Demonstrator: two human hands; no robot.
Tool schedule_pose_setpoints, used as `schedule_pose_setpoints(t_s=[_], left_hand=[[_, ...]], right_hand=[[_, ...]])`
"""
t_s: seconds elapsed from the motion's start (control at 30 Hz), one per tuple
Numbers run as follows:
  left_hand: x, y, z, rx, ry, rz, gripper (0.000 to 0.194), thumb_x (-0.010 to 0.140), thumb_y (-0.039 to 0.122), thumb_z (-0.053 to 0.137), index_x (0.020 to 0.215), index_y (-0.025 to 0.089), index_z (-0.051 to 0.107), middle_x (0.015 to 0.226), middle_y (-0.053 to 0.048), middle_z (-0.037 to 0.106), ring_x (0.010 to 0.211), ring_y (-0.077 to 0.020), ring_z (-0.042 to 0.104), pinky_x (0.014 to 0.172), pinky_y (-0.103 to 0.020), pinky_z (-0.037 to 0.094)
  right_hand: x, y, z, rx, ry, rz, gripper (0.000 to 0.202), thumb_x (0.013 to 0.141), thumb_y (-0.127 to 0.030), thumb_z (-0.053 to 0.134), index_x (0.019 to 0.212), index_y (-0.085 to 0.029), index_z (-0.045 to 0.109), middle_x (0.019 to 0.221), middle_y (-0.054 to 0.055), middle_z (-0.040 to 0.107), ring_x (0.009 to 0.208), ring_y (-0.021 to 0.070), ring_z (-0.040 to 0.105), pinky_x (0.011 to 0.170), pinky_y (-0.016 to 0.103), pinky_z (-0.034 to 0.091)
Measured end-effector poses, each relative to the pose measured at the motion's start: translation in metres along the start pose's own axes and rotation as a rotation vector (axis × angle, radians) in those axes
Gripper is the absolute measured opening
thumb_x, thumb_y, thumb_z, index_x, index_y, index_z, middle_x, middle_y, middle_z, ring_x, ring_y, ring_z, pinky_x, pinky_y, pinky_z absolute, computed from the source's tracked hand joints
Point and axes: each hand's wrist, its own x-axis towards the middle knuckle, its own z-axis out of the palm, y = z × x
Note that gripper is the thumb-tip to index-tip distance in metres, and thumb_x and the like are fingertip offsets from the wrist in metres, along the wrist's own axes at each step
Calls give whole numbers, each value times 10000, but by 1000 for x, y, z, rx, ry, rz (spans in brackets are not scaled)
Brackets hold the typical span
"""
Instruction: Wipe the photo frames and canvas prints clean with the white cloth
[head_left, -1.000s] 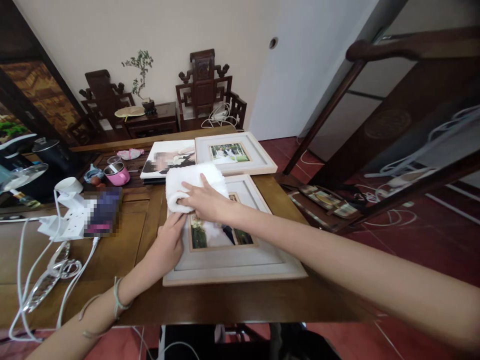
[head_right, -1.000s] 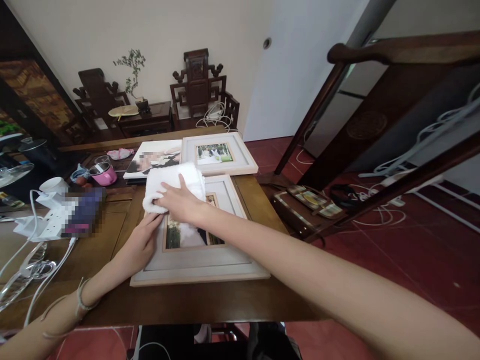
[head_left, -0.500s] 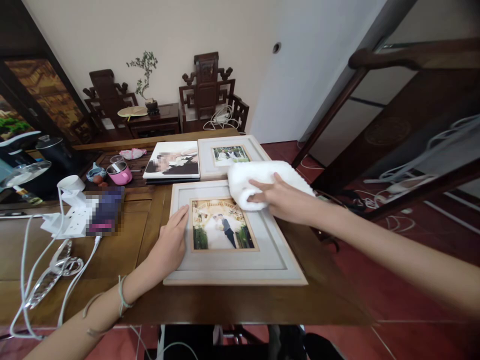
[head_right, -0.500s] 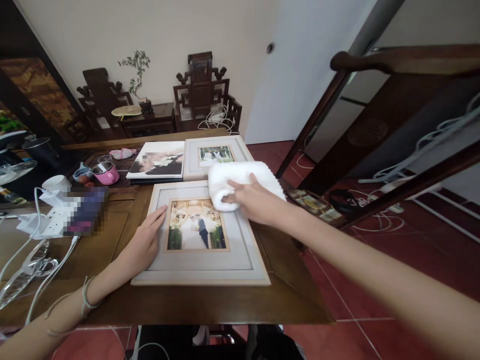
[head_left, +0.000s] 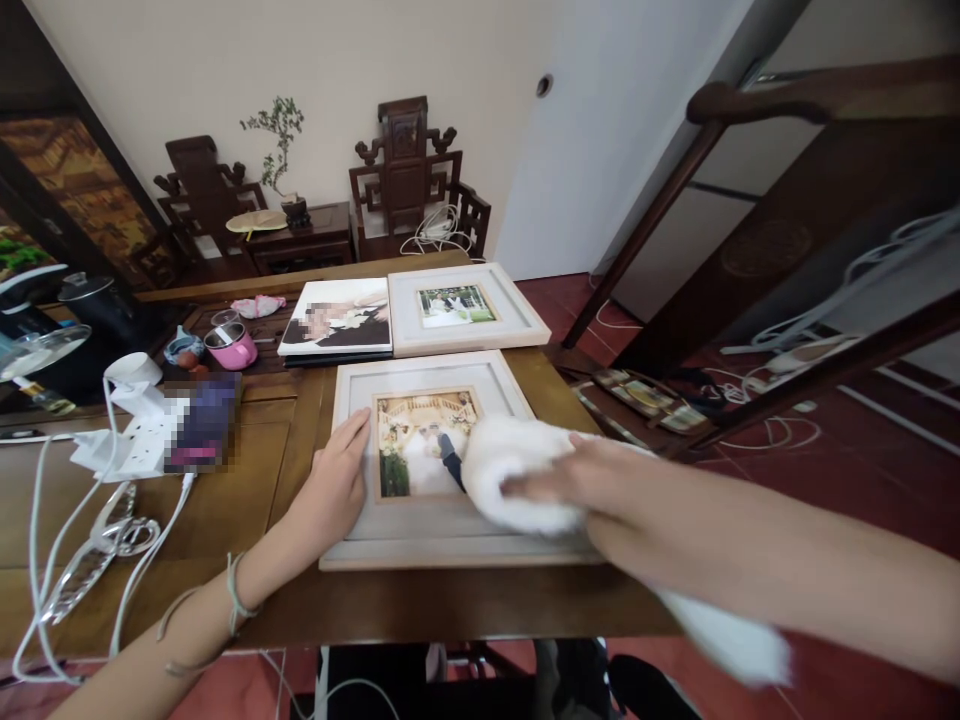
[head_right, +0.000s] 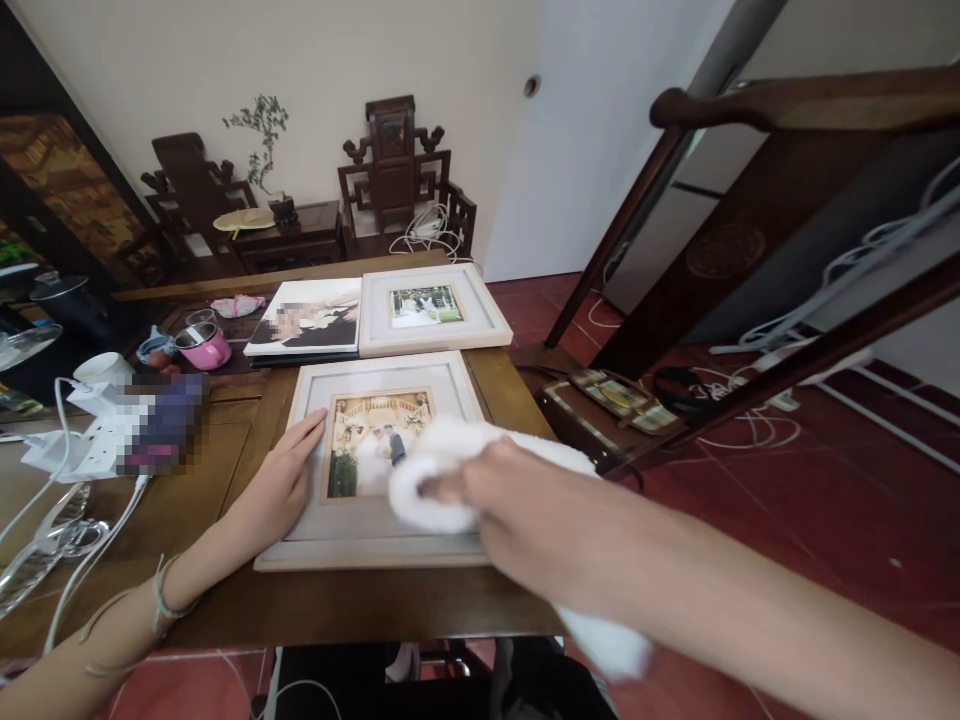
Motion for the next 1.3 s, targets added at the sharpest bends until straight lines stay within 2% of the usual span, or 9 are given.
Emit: schedule_pose_setpoints(t_s=[0.1, 0.17, 0.27, 0.5, 0.67, 0.87, 1.07, 1.17, 1.3], left_hand=[[0, -1, 0, -20, 15, 14, 665, 804, -9, 335, 1451, 147, 347, 1510, -149, 356, 1417, -253, 296, 1161, -520, 253], [-1, -2, 0, -27, 37, 26, 660, 811, -6, 338, 1449, 162, 355, 1506, -142, 364, 1414, -249, 304, 1162, -514, 255], [0, -3, -1, -19, 52, 29, 644, 821, -3, 337, 1445, 155, 362, 1503, -149, 367, 1408, -246, 318, 1159, -499, 270], [0, -2, 0, -8, 46, 9, 642, 818, -6, 334, 1442, 145, 368, 1497, -148, 378, 1406, -246, 323, 1159, -498, 273], [0, -3, 1, -8, 54, 17, 642, 814, -8, 337, 1439, 139, 373, 1499, -153, 374, 1407, -242, 320, 1158, -492, 277], [0, -1, 0, -5, 62, 21, 649, 806, -11, 345, 1427, 168, 394, 1486, -138, 395, 1398, -248, 336, 1153, -510, 274], [2, 1, -2, 24, 32, -11, 601, 819, -4, 317, 1404, 97, 416, 1483, -183, 386, 1396, -279, 335, 1138, -543, 290], [2, 0, -1, 24, 46, -2, 601, 824, 0, 329, 1405, 125, 419, 1481, -165, 397, 1392, -267, 345, 1141, -531, 294], [2, -2, 2, 21, 70, 7, 606, 822, 1, 345, 1401, 160, 426, 1472, -140, 417, 1388, -250, 357, 1144, -515, 298]], right_hand=[[50, 12, -3, -61, 27, 37, 691, 674, 45, 405, 1295, -198, 583, 1109, 125, 681, 1028, 295, 638, 847, 431, 532], [81, 22, 5, -166, 63, -55, 684, 662, 74, 422, 1298, -126, 572, 1365, 174, 529, 1277, 369, 452, 1021, 546, 389], [103, 30, 26, -251, -13, -116, 695, 649, 109, 449, 1295, -112, 575, 1483, 183, 389, 1364, 429, 293, 1047, 617, 314], [30, -14, 39, -97, -140, -201, 651, 574, 46, 555, 1156, -218, 684, 1417, 134, 494, 1317, 402, 398, 1031, 587, 369], [-16, -32, 38, 95, -87, -201, 571, 561, 19, 521, 988, -306, 717, 1351, 28, 574, 1227, 273, 527, 980, 415, 473], [28, 14, 48, -81, 5, -112, 903, 472, 137, 396, 1277, -227, 583, 1481, 93, 415, 1381, 340, 312, 1073, 541, 360], [95, 42, 37, -252, 47, -43, 815, 594, 178, 386, 1349, -110, 495, 1506, 186, 341, 1380, 403, 275, 1018, 599, 377], [93, 34, 39, -298, 11, -115, 811, 581, 186, 434, 1329, -118, 523, 1503, 180, 346, 1369, 424, 282, 1022, 617, 361], [50, 6, 55, -274, 3, -201, 736, 615, 135, 503, 1260, -206, 600, 1468, 123, 424, 1334, 407, 364, 1017, 589, 392]])
